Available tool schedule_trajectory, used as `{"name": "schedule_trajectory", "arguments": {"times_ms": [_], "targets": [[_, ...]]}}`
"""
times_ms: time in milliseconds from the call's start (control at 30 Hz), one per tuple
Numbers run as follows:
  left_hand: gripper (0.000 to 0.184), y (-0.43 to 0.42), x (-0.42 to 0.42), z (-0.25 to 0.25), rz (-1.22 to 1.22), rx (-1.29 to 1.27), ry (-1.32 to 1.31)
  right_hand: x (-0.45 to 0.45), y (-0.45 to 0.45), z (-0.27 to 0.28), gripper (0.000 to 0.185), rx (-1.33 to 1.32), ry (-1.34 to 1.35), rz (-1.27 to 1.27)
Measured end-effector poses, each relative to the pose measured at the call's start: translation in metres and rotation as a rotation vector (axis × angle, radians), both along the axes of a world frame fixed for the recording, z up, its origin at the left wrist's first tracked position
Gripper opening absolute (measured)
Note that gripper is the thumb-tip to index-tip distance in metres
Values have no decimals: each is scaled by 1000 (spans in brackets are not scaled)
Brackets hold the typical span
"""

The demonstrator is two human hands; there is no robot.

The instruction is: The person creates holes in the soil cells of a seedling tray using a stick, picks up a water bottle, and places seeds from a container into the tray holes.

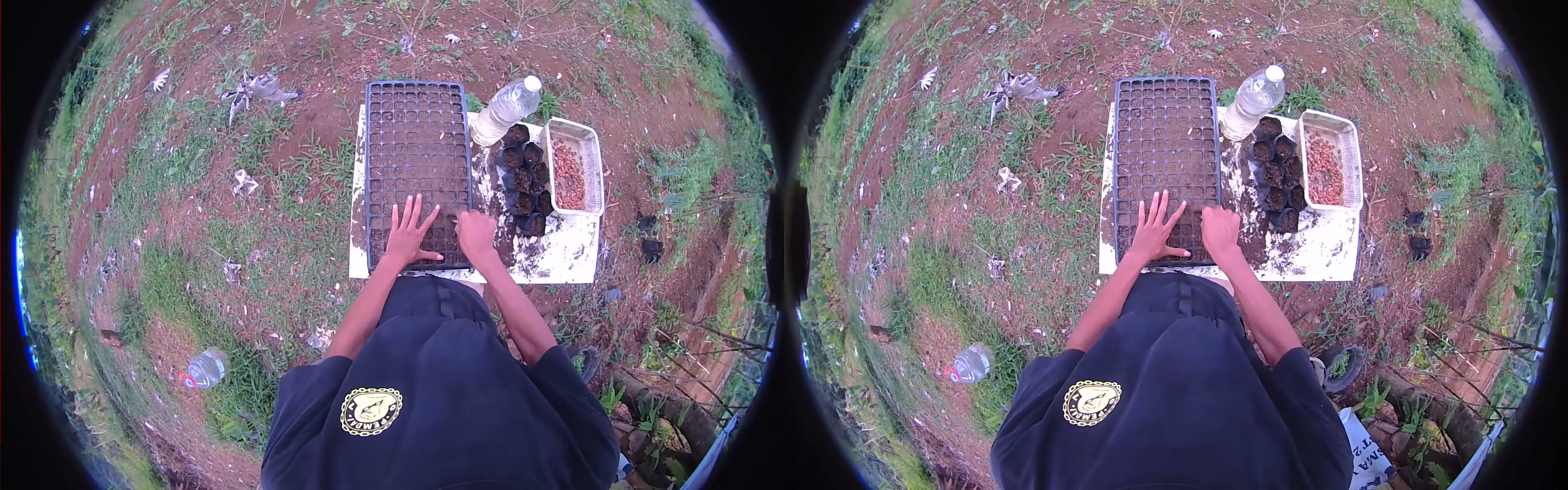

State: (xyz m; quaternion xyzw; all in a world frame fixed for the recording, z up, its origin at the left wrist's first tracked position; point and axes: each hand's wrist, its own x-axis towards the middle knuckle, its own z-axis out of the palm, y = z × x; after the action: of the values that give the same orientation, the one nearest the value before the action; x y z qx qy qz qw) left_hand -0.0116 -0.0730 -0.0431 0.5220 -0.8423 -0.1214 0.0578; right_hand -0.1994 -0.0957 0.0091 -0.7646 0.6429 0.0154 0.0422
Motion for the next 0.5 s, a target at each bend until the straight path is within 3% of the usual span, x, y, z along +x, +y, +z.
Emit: {"name": "schedule_trajectory", "arguments": {"times_ms": [100, 167, 233, 300, 433, 500], "targets": [[132, 1, 0, -3, 14, -12, 32, -14, -10, 8, 21, 76, -126, -48], [133, 0, 0, -2, 7, -3, 25, -19, -15, 16, 11, 55, -304, -101], [133, 0, 0, -2, 10, -4, 18, -17, -13, 17, 9, 61, -303, -102], [133, 0, -1, -2, 7, -8, 10, -11, -10, 14, 19, -30, -74, -47], [131, -1, 0, 0, 1, 16, -17, -6, -9, -5, 20, -92, -61, 4], [130, 0, 0, 0, 2, 17, -14, -7, -12, 3, 19, 11, -162, -67]]}}
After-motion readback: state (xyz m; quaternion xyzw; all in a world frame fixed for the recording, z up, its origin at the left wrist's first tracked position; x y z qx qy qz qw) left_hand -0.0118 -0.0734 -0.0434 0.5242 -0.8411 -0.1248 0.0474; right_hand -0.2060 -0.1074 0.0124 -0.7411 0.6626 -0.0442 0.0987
